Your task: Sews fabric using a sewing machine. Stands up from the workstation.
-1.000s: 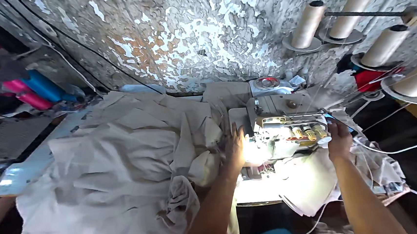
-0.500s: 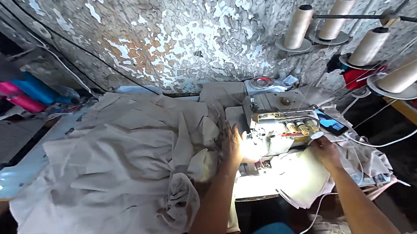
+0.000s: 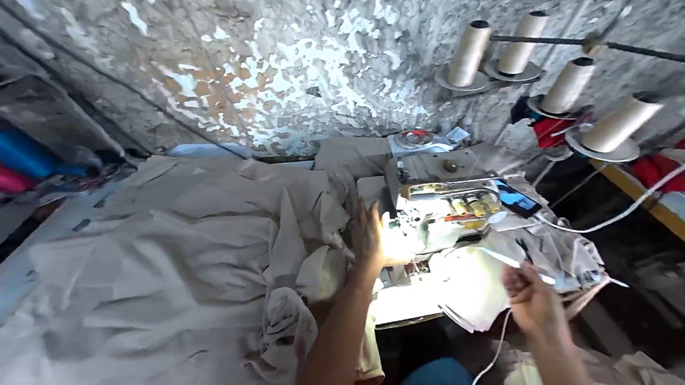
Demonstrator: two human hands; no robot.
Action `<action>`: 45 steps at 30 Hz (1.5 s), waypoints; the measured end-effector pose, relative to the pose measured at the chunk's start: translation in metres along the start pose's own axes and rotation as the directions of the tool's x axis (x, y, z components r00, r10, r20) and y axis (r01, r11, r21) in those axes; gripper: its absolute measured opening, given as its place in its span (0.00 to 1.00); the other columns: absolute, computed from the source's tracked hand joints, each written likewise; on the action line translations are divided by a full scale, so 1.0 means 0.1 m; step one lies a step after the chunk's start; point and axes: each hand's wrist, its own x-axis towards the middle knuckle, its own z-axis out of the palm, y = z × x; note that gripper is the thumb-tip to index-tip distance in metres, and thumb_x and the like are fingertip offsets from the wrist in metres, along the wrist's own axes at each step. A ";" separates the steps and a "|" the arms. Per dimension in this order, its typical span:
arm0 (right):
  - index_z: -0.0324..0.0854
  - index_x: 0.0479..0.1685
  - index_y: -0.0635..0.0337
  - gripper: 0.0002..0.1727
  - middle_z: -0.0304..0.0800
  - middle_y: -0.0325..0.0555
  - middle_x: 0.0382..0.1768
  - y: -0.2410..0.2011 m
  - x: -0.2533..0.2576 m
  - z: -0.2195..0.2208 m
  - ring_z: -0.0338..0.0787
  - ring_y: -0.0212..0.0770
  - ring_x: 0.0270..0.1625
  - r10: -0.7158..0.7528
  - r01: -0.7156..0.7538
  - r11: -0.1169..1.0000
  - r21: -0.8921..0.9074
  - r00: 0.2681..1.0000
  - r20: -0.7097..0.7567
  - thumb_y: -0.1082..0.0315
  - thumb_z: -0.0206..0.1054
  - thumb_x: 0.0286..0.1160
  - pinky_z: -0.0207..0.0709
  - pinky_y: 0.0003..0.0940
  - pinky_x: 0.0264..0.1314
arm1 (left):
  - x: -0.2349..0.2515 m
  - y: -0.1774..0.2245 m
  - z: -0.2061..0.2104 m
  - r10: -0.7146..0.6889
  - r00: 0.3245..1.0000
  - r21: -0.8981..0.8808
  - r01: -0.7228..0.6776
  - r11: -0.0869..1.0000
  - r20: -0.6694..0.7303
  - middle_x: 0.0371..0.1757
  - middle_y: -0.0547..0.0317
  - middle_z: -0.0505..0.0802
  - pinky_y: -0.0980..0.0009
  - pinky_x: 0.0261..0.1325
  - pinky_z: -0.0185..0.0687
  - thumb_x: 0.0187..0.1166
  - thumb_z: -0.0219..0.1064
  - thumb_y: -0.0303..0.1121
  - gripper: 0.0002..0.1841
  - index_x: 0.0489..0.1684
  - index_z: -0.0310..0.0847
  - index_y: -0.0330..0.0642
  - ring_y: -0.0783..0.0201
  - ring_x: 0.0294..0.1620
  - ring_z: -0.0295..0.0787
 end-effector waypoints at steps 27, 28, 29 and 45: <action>0.85 0.50 0.63 0.12 0.96 0.40 0.29 0.28 -0.46 0.27 0.93 0.32 0.24 0.421 -0.073 0.872 -0.483 0.616 0.666 0.72 0.55 0.84 0.89 0.27 0.31 | -0.51 0.18 -0.53 0.639 0.642 -0.427 -0.481 0.766 0.423 0.47 0.42 0.95 0.49 0.59 0.84 0.83 0.67 0.38 0.14 0.46 0.93 0.35 0.46 0.52 0.93; 0.83 0.50 0.65 0.11 0.96 0.40 0.32 0.29 -0.46 0.33 0.93 0.32 0.25 0.356 -0.004 0.878 -0.479 0.675 0.646 0.73 0.54 0.85 0.90 0.27 0.32 | -0.40 0.19 -0.60 0.552 0.689 -0.398 -0.393 0.829 0.470 0.52 0.40 0.94 0.47 0.66 0.80 0.82 0.69 0.38 0.15 0.51 0.92 0.34 0.43 0.58 0.91; 0.81 0.51 0.67 0.10 0.96 0.41 0.33 0.31 -0.46 0.40 0.93 0.31 0.25 0.278 0.097 0.865 -0.493 0.726 0.629 0.74 0.54 0.86 0.90 0.26 0.31 | -0.29 0.19 -0.66 0.434 0.759 -0.358 -0.281 0.891 0.485 0.57 0.38 0.93 0.47 0.72 0.76 0.82 0.70 0.37 0.15 0.54 0.91 0.33 0.42 0.65 0.87; 0.94 0.50 0.67 0.11 0.94 0.64 0.30 0.49 -0.18 1.23 0.94 0.67 0.29 -0.334 0.730 -0.419 -0.541 0.430 0.839 0.76 0.70 0.73 0.83 0.63 0.28 | 0.09 0.06 -0.07 -0.071 0.987 -0.042 0.078 0.996 0.147 0.91 0.35 0.61 0.31 0.82 0.52 0.91 0.58 0.39 0.22 0.80 0.74 0.40 0.31 0.92 0.50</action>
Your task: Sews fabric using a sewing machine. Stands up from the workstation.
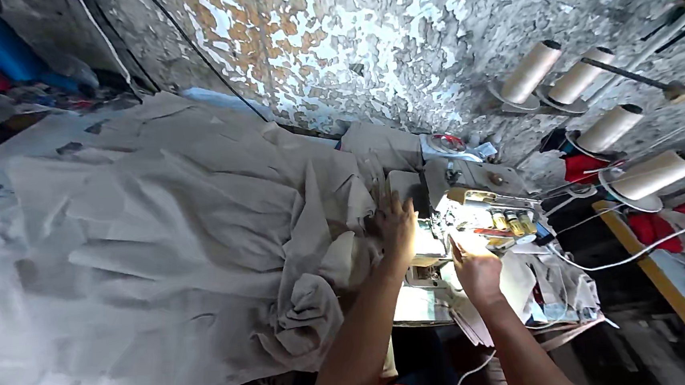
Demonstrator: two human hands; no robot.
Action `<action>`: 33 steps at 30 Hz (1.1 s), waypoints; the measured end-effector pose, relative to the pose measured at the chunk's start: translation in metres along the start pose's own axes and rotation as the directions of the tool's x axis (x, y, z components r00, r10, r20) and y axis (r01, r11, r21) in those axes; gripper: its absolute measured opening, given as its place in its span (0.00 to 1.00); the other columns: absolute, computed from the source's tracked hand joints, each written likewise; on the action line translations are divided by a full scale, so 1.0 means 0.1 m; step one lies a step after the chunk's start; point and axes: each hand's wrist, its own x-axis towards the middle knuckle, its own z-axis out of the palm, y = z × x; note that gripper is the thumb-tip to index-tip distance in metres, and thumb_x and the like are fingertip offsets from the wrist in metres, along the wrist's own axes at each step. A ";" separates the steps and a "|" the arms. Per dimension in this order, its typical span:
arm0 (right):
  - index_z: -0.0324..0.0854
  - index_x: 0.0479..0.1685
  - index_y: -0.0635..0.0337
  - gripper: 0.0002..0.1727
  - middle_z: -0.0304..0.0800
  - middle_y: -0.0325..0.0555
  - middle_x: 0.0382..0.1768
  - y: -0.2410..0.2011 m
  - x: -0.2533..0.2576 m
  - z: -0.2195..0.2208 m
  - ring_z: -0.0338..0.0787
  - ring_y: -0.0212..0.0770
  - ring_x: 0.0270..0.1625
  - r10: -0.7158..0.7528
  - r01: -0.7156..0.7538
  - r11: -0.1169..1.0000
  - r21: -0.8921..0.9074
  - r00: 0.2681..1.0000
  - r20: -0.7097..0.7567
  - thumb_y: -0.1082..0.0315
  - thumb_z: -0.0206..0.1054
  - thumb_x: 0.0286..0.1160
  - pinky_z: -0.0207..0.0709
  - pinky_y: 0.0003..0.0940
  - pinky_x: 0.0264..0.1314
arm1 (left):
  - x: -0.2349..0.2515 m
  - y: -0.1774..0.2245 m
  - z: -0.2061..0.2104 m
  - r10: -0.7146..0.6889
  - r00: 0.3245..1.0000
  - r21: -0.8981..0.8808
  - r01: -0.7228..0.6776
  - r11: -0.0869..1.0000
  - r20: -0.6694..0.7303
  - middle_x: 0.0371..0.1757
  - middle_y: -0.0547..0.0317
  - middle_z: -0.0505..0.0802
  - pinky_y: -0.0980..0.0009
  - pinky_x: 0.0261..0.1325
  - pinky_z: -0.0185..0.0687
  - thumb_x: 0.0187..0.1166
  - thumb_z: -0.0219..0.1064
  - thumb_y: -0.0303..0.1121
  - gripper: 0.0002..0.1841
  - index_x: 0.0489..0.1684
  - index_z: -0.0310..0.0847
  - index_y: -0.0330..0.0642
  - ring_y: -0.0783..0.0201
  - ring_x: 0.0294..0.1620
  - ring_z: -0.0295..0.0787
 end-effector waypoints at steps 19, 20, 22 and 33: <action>0.93 0.41 0.73 0.10 0.92 0.69 0.28 -0.10 0.04 -0.07 0.94 0.71 0.35 0.115 -0.098 0.990 -0.097 0.976 0.183 0.76 0.68 0.74 0.82 0.65 0.36 | -0.01 -0.01 0.02 0.024 1.000 0.021 -0.024 0.999 -0.009 0.91 0.34 0.62 0.31 0.83 0.51 0.90 0.58 0.40 0.23 0.79 0.74 0.38 0.30 0.92 0.48; 0.94 0.44 0.72 0.10 0.92 0.68 0.28 -0.09 0.03 -0.06 0.94 0.71 0.33 0.103 -0.088 0.991 -0.096 0.981 0.164 0.76 0.68 0.73 0.82 0.64 0.35 | -0.01 -0.02 0.02 0.026 1.000 0.019 -0.025 1.000 -0.013 0.90 0.34 0.63 0.31 0.83 0.51 0.90 0.59 0.40 0.23 0.79 0.74 0.37 0.30 0.92 0.48; 0.94 0.40 0.72 0.08 0.92 0.67 0.26 -0.07 0.02 -0.04 0.94 0.70 0.31 0.080 -0.067 0.993 -0.098 0.988 0.129 0.76 0.70 0.71 0.82 0.63 0.32 | -0.01 -0.02 0.03 0.023 1.000 0.020 -0.023 1.000 -0.009 0.91 0.34 0.62 0.31 0.83 0.51 0.90 0.58 0.39 0.23 0.79 0.74 0.37 0.31 0.92 0.48; 0.91 0.28 0.75 0.10 0.90 0.67 0.22 -0.05 0.00 -0.01 0.94 0.69 0.30 0.090 -0.073 0.990 -0.124 0.986 0.139 0.74 0.70 0.71 0.82 0.62 0.31 | 0.02 -0.02 0.04 0.003 1.000 0.025 -0.003 1.000 0.001 0.91 0.37 0.64 0.32 0.82 0.55 0.90 0.58 0.40 0.22 0.78 0.76 0.40 0.32 0.92 0.51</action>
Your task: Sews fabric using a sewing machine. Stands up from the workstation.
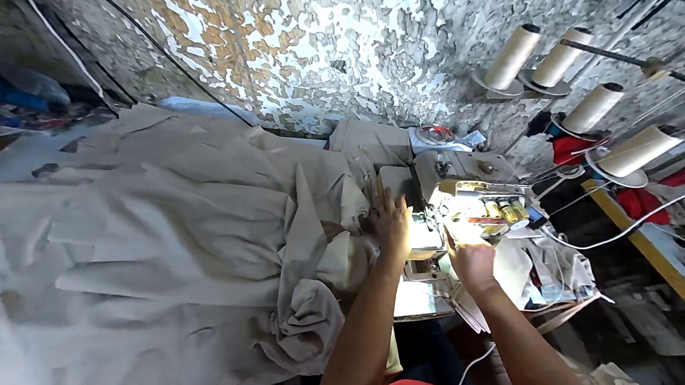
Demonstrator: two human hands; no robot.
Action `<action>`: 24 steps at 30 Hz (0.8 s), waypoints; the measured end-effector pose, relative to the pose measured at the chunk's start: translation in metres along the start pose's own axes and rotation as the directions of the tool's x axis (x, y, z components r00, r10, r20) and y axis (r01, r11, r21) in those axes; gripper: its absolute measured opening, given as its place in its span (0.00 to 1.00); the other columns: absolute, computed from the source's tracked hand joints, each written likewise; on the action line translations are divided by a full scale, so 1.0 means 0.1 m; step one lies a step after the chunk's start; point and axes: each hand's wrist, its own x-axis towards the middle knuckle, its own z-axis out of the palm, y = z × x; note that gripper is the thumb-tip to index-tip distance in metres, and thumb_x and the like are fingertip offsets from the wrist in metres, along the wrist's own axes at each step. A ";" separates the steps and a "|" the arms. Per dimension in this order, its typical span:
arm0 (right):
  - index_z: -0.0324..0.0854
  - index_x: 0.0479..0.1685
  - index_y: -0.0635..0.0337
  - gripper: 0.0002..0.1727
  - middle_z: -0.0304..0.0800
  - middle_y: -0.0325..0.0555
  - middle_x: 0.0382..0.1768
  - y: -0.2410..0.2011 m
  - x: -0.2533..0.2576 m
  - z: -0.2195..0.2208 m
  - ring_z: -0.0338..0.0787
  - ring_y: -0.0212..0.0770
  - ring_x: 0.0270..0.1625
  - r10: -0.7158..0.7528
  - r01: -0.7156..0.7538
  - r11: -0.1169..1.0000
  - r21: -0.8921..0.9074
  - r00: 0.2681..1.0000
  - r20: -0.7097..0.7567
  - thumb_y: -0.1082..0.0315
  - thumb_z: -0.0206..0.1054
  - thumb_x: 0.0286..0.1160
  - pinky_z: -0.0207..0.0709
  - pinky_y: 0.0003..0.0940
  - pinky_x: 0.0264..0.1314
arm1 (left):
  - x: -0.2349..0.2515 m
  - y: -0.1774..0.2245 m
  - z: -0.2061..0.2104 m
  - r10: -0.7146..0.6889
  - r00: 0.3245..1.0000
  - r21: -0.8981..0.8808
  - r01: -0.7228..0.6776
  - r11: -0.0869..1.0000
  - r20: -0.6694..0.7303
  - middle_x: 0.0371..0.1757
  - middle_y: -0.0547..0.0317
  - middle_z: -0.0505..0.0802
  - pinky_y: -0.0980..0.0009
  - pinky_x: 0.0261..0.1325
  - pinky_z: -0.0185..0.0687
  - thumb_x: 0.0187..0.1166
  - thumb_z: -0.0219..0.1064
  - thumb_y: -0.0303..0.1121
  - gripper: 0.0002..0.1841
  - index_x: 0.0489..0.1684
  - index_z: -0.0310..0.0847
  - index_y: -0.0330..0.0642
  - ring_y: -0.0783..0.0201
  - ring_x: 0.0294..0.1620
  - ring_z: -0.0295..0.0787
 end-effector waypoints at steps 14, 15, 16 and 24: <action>0.90 0.25 0.76 0.11 0.89 0.69 0.22 0.01 0.01 -0.01 0.93 0.70 0.30 -0.008 0.008 0.999 0.034 1.000 0.001 0.75 0.70 0.69 0.82 0.64 0.32 | -0.02 -0.01 -0.02 0.020 1.000 -0.016 -0.020 1.000 -0.006 0.91 0.36 0.61 0.31 0.82 0.56 0.90 0.59 0.38 0.23 0.80 0.74 0.38 0.30 0.91 0.52; 0.90 0.25 0.76 0.11 0.89 0.69 0.22 0.00 0.01 -0.02 0.93 0.70 0.30 -0.006 0.006 1.000 0.029 1.000 0.001 0.75 0.70 0.70 0.82 0.63 0.32 | -0.03 -0.01 -0.03 0.019 1.000 -0.018 -0.019 1.000 -0.004 0.92 0.36 0.61 0.31 0.82 0.56 0.90 0.59 0.38 0.23 0.80 0.74 0.38 0.30 0.91 0.52; 0.90 0.26 0.75 0.11 0.89 0.68 0.22 0.00 0.01 -0.02 0.93 0.70 0.30 -0.007 0.007 1.000 0.024 1.000 -0.003 0.75 0.69 0.71 0.82 0.63 0.32 | -0.03 -0.01 -0.03 0.018 1.000 -0.022 -0.018 1.000 -0.001 0.92 0.36 0.61 0.31 0.82 0.55 0.90 0.58 0.38 0.23 0.80 0.74 0.38 0.30 0.91 0.51; 0.92 0.35 0.76 0.10 0.91 0.70 0.27 -0.02 0.05 -0.09 0.94 0.72 0.35 0.028 -0.030 0.999 0.015 0.994 0.108 0.75 0.67 0.74 0.82 0.65 0.38 | -0.02 0.00 -0.04 0.012 1.000 -0.023 -0.012 1.000 0.005 0.92 0.37 0.61 0.31 0.82 0.55 0.91 0.58 0.40 0.23 0.80 0.73 0.38 0.30 0.91 0.50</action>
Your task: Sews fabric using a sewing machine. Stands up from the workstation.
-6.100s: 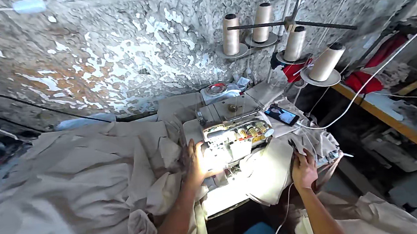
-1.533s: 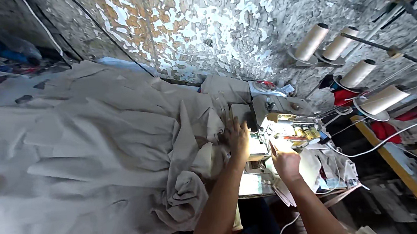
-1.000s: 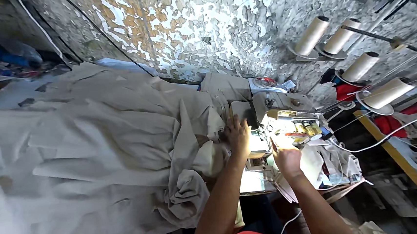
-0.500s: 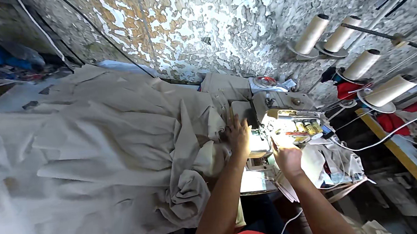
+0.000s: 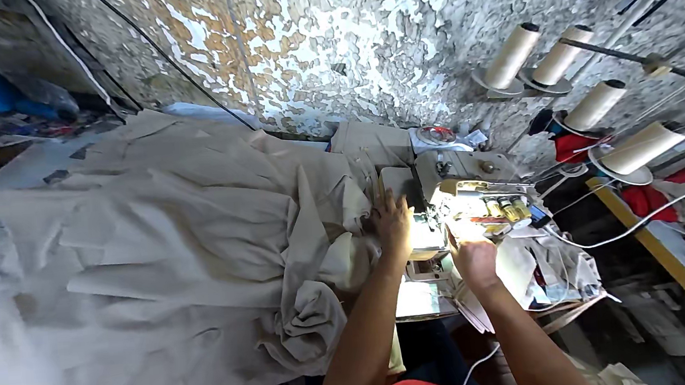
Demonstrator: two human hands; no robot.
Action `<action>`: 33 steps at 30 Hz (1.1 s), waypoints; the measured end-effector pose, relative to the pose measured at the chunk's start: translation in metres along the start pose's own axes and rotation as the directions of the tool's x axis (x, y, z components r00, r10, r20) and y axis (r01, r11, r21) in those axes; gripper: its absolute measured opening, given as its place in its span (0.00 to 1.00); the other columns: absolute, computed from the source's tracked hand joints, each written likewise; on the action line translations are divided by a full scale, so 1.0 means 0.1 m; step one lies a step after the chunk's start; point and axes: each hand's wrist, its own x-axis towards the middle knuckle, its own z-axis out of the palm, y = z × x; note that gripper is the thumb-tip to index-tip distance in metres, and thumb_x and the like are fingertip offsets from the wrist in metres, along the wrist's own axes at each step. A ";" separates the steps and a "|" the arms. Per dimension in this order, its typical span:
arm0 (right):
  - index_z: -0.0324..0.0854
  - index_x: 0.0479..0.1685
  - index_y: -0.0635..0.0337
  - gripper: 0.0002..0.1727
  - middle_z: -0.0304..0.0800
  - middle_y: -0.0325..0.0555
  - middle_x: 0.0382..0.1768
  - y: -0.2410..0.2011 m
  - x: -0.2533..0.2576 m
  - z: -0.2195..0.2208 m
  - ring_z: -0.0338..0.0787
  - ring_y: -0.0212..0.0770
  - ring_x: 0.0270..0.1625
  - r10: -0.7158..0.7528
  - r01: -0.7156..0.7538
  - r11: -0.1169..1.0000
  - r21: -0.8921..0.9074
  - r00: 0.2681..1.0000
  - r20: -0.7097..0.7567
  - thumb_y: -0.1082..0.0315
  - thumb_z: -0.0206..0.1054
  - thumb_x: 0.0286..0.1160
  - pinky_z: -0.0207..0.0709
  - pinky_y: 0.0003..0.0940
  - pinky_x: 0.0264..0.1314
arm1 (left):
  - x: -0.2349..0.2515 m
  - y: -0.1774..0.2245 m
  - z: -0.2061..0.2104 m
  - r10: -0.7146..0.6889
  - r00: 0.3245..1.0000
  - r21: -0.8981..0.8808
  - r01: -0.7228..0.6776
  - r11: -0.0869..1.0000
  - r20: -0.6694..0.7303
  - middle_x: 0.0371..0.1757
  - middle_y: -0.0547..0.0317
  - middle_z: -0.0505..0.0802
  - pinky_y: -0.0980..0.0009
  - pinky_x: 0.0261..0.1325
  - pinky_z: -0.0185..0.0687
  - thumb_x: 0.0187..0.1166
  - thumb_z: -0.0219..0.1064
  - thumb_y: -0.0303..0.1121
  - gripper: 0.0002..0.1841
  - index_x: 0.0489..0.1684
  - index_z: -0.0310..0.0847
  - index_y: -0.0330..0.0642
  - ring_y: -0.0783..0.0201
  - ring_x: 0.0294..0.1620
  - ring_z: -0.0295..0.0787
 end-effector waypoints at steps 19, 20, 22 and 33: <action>0.93 0.32 0.72 0.13 0.91 0.67 0.24 0.03 -0.04 0.11 0.94 0.69 0.30 -0.037 0.040 0.999 0.008 0.979 -0.203 0.69 0.68 0.77 0.82 0.62 0.30 | -0.01 -0.01 -0.01 0.014 1.000 -0.024 -0.014 1.000 0.001 0.91 0.36 0.62 0.31 0.80 0.57 0.91 0.58 0.38 0.23 0.79 0.74 0.37 0.30 0.90 0.53; 0.93 0.32 0.72 0.14 0.91 0.67 0.24 0.02 -0.05 0.11 0.94 0.69 0.31 -0.031 0.034 0.999 0.008 0.978 -0.206 0.68 0.68 0.78 0.82 0.62 0.30 | 0.00 -0.01 -0.01 0.010 1.000 -0.017 -0.010 1.000 0.002 0.91 0.37 0.62 0.31 0.80 0.57 0.91 0.58 0.39 0.23 0.79 0.74 0.37 0.31 0.91 0.53; 0.93 0.36 0.71 0.12 0.92 0.66 0.26 0.04 -0.05 0.15 0.94 0.69 0.31 -0.035 0.047 0.998 0.045 0.973 -0.228 0.68 0.69 0.77 0.82 0.62 0.30 | 0.01 -0.01 0.00 0.002 1.000 -0.009 -0.002 1.000 0.003 0.91 0.38 0.62 0.32 0.81 0.57 0.91 0.58 0.39 0.23 0.79 0.74 0.38 0.31 0.91 0.53; 0.89 0.56 0.68 0.19 0.93 0.66 0.50 -0.02 0.13 -0.13 0.91 0.65 0.57 0.225 -0.318 0.887 0.335 0.931 0.288 0.60 0.58 0.90 0.77 0.63 0.63 | 0.02 0.00 0.00 -0.013 1.000 -0.007 0.014 1.000 0.012 0.91 0.38 0.63 0.32 0.80 0.58 0.91 0.57 0.39 0.22 0.78 0.75 0.38 0.31 0.90 0.53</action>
